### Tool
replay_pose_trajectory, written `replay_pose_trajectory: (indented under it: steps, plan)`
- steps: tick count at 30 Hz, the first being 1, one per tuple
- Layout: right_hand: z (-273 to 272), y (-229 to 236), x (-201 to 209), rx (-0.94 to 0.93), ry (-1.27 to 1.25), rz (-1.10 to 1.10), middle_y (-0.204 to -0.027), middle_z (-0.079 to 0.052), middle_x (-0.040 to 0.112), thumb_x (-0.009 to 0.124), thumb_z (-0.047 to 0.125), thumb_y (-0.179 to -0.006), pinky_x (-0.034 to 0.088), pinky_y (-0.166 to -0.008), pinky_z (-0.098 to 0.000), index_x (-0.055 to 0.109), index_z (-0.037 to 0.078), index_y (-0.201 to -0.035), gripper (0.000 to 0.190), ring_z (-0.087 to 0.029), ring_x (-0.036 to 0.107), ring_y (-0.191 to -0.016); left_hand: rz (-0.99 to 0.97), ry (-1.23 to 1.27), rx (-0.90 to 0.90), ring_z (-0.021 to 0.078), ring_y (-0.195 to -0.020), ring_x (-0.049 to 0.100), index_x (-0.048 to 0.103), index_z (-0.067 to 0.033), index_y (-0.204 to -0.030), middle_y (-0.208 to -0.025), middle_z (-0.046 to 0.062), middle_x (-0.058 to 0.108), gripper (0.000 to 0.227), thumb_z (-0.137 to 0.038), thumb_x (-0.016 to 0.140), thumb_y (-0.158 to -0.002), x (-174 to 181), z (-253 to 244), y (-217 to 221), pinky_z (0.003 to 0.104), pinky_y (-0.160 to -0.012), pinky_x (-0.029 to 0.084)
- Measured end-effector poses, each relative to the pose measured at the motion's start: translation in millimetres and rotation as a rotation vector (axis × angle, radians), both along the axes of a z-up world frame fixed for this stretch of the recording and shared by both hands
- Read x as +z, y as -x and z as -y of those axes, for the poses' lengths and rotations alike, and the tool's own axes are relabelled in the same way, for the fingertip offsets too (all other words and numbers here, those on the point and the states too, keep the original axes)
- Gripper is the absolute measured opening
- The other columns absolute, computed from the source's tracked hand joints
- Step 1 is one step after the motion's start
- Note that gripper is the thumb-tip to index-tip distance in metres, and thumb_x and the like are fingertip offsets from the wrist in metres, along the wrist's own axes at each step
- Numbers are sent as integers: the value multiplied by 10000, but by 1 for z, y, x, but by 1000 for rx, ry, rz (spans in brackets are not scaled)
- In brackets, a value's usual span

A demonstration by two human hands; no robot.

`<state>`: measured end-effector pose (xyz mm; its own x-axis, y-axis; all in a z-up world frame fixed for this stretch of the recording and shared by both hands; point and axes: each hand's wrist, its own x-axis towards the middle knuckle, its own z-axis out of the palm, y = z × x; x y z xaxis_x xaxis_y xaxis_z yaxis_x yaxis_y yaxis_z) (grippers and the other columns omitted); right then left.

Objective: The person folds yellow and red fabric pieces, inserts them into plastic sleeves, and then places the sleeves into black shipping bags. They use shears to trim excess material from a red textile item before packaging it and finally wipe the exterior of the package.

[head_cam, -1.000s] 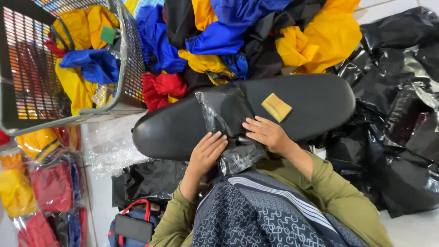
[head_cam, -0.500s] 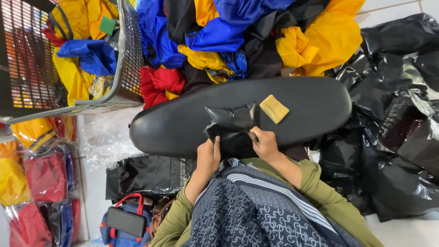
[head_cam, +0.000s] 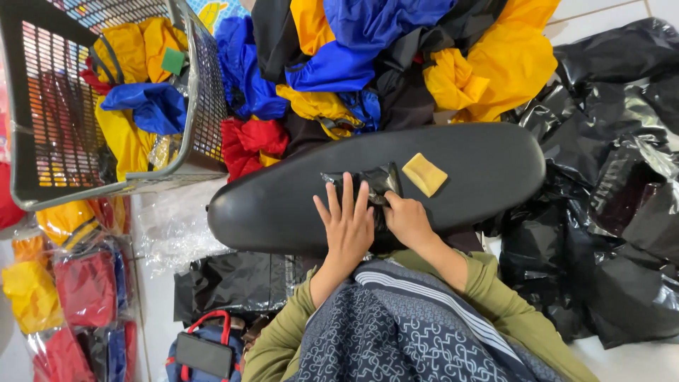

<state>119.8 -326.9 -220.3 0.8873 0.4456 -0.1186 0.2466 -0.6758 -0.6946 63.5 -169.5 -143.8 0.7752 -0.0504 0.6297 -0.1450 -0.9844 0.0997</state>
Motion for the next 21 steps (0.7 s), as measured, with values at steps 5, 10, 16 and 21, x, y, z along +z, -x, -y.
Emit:
replay_pose_trajectory:
  steps: [5,10,16,21]
  plan:
    - [6,3,35,-131,8,83,-671,-119,721,620,319,-990,565,-533,-373,704,69,-1035,268,-288,718,-603,-438,-20,80,530,-1530,164,336,-126,-1633,-1700,247,196,661,-350,499,-1034,-13,-3,-14,776,-1132,74]
    - [-8,-2,69,-170,-124,786,-945,-18,711,762,399,-905,577,-744,-349,676,151,-1082,316,-231,703,-833,-556,-17,108,550,-1529,140,296,-119,-1646,-1699,269,169,717,-379,513,-1014,-19,-3,-19,793,-1121,89]
    - [-35,-16,60,276,-260,766,-1554,-212,458,358,645,-1012,343,-1118,-564,535,138,-1471,706,-444,409,-1426,-735,102,58,515,-1555,48,280,-130,-1648,-1721,243,74,742,-411,525,-1007,-24,-11,-25,737,-1159,89]
    - [-32,-22,26,344,-117,553,-1708,-179,227,235,691,-1026,116,-1231,-564,299,149,-1653,831,-386,167,-1568,-636,92,76,492,-1549,152,306,-124,-1634,-1710,233,151,726,-358,540,-988,-31,-11,-26,659,-1178,201]
